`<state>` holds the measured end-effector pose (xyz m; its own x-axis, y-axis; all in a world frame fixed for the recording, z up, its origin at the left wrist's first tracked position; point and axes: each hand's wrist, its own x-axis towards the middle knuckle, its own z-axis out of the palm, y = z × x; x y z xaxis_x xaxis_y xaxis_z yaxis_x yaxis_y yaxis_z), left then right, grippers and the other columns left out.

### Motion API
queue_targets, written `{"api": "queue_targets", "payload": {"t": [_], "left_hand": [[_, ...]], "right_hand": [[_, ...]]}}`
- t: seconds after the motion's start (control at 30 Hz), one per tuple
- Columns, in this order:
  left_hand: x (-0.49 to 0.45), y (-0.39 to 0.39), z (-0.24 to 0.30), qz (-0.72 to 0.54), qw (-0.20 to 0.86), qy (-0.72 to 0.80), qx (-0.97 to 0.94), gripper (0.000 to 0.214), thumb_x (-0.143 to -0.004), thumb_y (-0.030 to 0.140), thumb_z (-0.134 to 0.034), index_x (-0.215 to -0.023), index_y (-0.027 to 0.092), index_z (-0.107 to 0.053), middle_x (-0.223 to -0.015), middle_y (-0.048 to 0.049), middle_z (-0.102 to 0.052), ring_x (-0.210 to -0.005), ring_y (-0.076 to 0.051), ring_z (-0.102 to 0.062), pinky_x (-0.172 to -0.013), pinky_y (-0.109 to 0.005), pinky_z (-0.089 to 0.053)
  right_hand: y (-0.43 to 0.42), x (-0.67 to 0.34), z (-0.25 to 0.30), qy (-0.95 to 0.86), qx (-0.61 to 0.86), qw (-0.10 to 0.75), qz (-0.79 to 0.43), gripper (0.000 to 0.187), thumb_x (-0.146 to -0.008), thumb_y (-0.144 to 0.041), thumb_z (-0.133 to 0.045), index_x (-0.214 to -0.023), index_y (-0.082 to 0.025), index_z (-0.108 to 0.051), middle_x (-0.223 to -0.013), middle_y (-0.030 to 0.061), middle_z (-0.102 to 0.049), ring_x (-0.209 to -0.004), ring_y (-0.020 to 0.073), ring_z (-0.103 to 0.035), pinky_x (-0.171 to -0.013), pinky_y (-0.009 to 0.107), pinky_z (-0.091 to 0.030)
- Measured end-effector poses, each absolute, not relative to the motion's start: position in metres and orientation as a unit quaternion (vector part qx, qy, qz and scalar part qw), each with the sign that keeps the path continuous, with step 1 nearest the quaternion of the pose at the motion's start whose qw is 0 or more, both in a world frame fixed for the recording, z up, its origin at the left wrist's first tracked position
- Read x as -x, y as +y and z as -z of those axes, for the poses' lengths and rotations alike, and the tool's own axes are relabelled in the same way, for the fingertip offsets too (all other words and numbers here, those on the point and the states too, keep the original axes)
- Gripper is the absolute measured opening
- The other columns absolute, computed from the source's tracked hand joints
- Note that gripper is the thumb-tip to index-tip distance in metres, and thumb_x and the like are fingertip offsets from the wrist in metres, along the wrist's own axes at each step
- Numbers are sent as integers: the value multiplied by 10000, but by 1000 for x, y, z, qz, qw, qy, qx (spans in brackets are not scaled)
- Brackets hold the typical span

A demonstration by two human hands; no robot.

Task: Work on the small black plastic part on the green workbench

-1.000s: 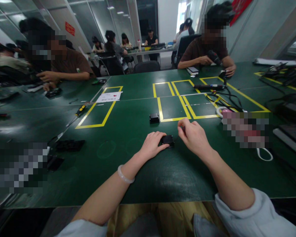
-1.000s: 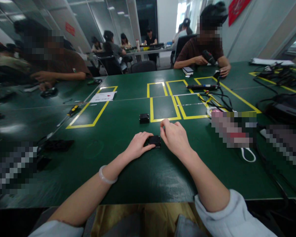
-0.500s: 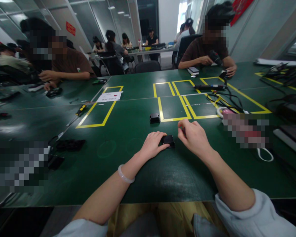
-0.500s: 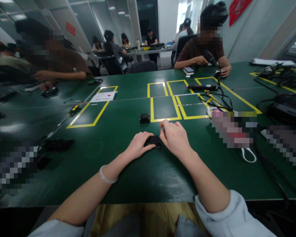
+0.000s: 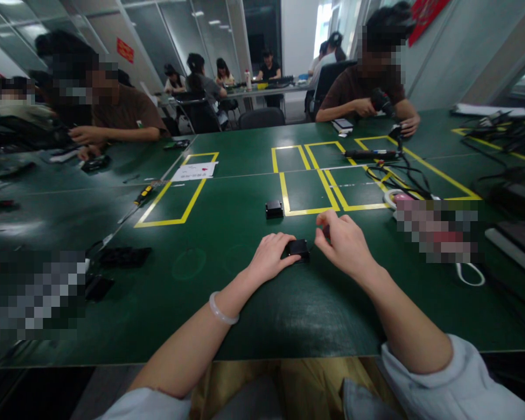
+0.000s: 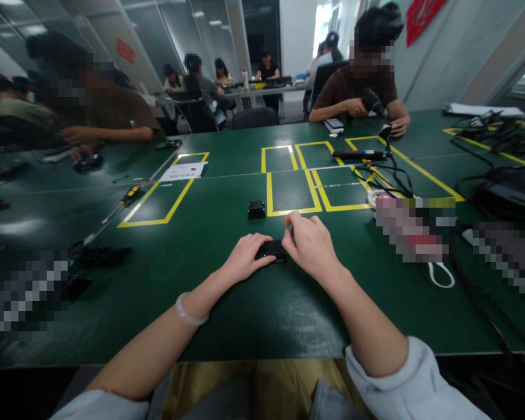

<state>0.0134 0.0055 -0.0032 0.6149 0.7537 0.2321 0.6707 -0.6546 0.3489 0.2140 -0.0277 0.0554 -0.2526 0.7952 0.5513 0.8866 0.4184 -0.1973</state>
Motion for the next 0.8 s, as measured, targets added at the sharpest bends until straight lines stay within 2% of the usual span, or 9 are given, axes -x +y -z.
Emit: {"api": "queue_targets", "payload": {"t": [0.17, 0.43, 0.6, 0.8], "left_hand": [[-13, 5, 3, -180, 114, 400, -891, 372, -870, 477, -563, -1129, 213, -520, -1040, -47, -587, -972, -234, -528, -853, -363, -400], [-13, 5, 4, -182, 114, 399, -891, 374, -867, 480, -566, -1123, 211, -521, -1025, -43, -587, -952, -228, -528, -839, -357, -405], [-13, 6, 3, -183, 116, 400, -890, 374, -867, 481, -564, -1124, 213, -521, -1028, -44, -587, -951, -229, -528, -841, -359, -404], [-13, 6, 3, -180, 116, 398, -892, 376, -869, 482, -561, -1128, 212, -520, -1035, -47, -587, -960, -231, -526, -844, -360, -403]], "right_hand": [[-27, -215, -54, -787, 533, 299, 82, 133, -906, -320, -452, -904, -190, -477, -694, 0, -569, -640, 157, -481, -657, 273, -316], [-27, -213, -55, -784, 532, 311, 78, 75, -872, -212, -457, -938, -180, -472, -707, -2, -576, -629, 153, -474, -667, 272, -325], [-27, -214, -55, -787, 531, 301, 88, 149, -917, -328, -449, -883, -187, -486, -692, 7, -574, -635, 155, -488, -642, 267, -319], [-25, -214, -52, -786, 535, 286, 120, 117, -917, -238, -408, -954, -164, -491, -745, 23, -602, -638, 158, -509, -673, 285, -323]]}}
